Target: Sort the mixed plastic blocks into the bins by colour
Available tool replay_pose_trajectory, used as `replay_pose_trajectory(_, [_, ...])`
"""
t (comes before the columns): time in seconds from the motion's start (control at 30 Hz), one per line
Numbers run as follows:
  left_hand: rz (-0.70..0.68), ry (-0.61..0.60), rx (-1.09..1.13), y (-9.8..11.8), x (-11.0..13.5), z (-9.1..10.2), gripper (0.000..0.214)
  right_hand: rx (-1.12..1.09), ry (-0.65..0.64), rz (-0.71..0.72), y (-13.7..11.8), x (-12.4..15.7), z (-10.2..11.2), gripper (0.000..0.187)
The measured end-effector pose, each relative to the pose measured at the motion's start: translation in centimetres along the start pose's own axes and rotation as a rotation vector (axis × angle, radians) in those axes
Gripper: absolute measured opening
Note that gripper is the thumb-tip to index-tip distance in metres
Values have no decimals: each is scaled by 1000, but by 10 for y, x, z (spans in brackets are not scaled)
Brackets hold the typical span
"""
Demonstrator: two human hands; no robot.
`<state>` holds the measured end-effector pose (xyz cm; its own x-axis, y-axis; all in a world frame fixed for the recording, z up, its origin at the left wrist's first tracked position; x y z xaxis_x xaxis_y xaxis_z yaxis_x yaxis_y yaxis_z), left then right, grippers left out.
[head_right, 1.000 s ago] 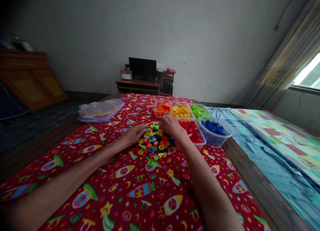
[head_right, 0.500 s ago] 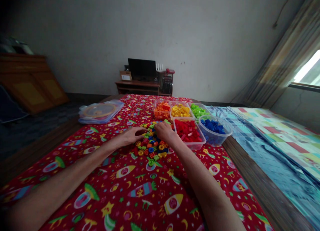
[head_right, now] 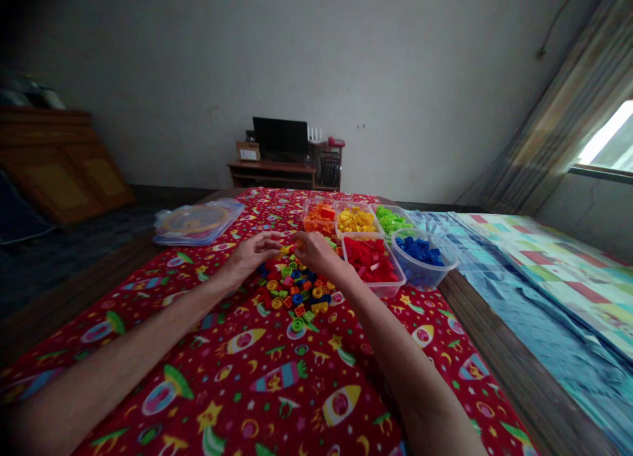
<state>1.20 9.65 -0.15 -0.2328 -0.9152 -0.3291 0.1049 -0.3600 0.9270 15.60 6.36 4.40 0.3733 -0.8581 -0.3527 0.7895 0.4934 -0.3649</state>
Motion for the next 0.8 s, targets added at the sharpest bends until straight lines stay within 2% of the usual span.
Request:
replay_pose_trajectory(0.2, [56, 76, 99, -2, 4, -6, 66, -34, -61, 94, -16, 1, -15, 29])
replay_pose_trajectory(0.33, [79, 53, 116, -6, 3, -9, 62, -67, -91, 144, -22, 3, -12, 23])
replay_pose_trajectory(0.43, [22, 43, 38, -5, 0, -7, 56, -113, -110, 134, -20, 4, -4, 23])
replay_pose_trajectory(0.53, [-67, 67, -83, -6, -4, 2, 45, -106, -82, 49, -3, 3, 10, 23])
replay_pose_trajectory(0.63, [-112, 133, -162, -16, -6, 18, 36, -53, -72, -70, 28, 0, 26, 24])
replay_pose_trajectory(0.8, [-71, 217, -279, -45, -6, 37, 29, 160, 38, -254, 84, -20, 66, 24])
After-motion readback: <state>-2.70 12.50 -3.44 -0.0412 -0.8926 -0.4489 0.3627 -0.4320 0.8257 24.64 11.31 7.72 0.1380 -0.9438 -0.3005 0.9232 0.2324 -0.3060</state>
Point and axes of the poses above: each hand's wrist, its own x-axis away from the middle knuckle, its own z-axis out of the back of the hand, y = z × x, the point moved 7 cm from there along -x, towards the middle knuckle, and after that the axes turned 3 degrees about -z, right-handed, at the moved point
